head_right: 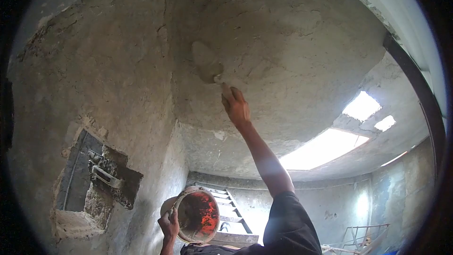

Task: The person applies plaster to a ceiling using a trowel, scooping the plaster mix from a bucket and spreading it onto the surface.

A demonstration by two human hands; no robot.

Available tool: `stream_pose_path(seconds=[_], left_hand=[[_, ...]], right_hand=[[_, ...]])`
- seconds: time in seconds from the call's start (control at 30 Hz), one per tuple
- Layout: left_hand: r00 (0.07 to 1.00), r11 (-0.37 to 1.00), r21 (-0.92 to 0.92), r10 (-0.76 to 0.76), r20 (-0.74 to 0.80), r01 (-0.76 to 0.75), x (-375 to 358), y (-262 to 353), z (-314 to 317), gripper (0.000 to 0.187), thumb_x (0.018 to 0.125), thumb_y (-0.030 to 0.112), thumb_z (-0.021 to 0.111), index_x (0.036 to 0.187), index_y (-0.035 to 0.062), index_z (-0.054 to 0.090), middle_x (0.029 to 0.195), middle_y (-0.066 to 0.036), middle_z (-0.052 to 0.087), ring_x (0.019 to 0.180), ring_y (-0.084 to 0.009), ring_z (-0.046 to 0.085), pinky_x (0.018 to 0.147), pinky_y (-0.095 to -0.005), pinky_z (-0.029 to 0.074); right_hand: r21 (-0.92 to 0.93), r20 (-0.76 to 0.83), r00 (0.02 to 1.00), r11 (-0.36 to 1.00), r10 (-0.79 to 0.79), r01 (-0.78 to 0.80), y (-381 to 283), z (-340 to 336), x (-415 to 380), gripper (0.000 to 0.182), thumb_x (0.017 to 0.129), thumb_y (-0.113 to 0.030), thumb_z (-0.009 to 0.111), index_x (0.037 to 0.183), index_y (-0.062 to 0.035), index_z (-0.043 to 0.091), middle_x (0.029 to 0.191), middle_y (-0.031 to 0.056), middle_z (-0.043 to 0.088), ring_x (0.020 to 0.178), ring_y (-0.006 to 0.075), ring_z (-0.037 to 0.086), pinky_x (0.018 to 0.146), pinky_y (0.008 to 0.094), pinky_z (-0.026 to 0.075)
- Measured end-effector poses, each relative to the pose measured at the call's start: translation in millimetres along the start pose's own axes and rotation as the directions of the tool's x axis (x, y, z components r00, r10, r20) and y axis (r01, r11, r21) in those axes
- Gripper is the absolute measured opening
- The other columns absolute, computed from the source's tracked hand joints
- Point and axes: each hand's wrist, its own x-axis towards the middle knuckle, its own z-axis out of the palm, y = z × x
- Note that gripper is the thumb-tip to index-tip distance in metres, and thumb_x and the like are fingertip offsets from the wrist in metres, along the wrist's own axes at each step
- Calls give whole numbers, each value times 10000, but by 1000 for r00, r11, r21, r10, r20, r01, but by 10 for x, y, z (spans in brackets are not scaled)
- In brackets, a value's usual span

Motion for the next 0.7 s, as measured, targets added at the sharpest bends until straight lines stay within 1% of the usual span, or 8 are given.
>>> stream_pose_path(seconds=[0.07, 0.13, 0.23, 0.33, 0.4, 0.47, 0.57, 0.7], left_hand=[[1000, 1000, 14, 16, -12, -16, -14, -35, -13, 373, 868, 277, 616, 671, -39, 593, 598, -185, 584, 528, -338, 575, 519, -406, 429], [1000, 1000, -4, 13, -20, -13, -19, -55, 1, 382, 870, 294, 609, 673, -33, 578, 591, -191, 570, 505, -309, 552, 497, -400, 400], [1000, 999, -48, -10, 7, 10, -2, -6, -29, 384, 871, 294, 606, 668, -30, 575, 592, -187, 571, 505, -317, 550, 502, -401, 399], [1000, 1000, -17, -1, 4, 2, 19, 83, -65, 387, 871, 296, 605, 657, -24, 570, 587, -180, 569, 508, -321, 549, 507, -404, 397], [1000, 1000, -16, 0, 0, 0, 30, 42, -31, 391, 871, 299, 604, 652, -23, 567, 583, -181, 566, 507, -324, 548, 508, -407, 397], [1000, 1000, -11, 1, 2, -1, 16, 12, -23, 396, 870, 303, 603, 647, -22, 565, 579, -181, 564, 507, -327, 548, 508, -410, 397], [1000, 1000, 0, -3, -5, 3, 14, -13, -31, 401, 868, 307, 604, 641, -21, 563, 571, -183, 560, 502, -314, 548, 506, -408, 400], [999, 1000, 4, 1, -51, -1, -10, -99, -27, 404, 867, 313, 606, 647, -22, 565, 572, -184, 561, 503, -315, 550, 505, -403, 404]], right_hand=[[67, -30, 997, 995, 76, -74, 47, -67, -14, 508, 855, -148, 626, 1337, -161, 466, 1147, 206, 539, 957, 332, 590, 781, 396, 521], [13, -326, 932, 987, 155, -160, 170, -180, 48, 495, 875, -119, 618, 1345, -104, 465, 1052, 145, 568, 788, 230, 605, 621, 331, 519], [-56, -567, 820, 989, 80, -136, 331, -274, 214, 493, 888, -124, 608, 1354, -83, 453, 1028, 139, 558, 676, 189, 545, 563, 312, 497], [103, -437, 867, 971, 239, -215, 304, -136, 202, 493, 896, -118, 599, 1364, -96, 445, 1048, 148, 551, 677, 195, 547, 570, 316, 497], [236, -254, 927, 947, 277, -218, 205, 57, 149, 491, 863, -90, 613, 1333, -82, 469, 1148, 220, 542, 941, 360, 592, 770, 402, 518], [69, -207, 974, 992, -90, 106, 254, 344, 32, 513, 870, -121, 628, 1354, -113, 458, 1053, 165, 586, 830, 253, 630, 654, 379, 534], [168, 15, 991, 977, -135, 131, 14, 293, -73, 479, 858, -111, 637, 1318, -114, 502, 1057, 179, 596, 839, 277, 634, 669, 395, 539], [183, -90, 995, 982, -34, 50, -115, -3, -1, 439, 852, -109, 646, 1278, -117, 539, 1048, 168, 592, 824, 285, 628, 660, 393, 529]])
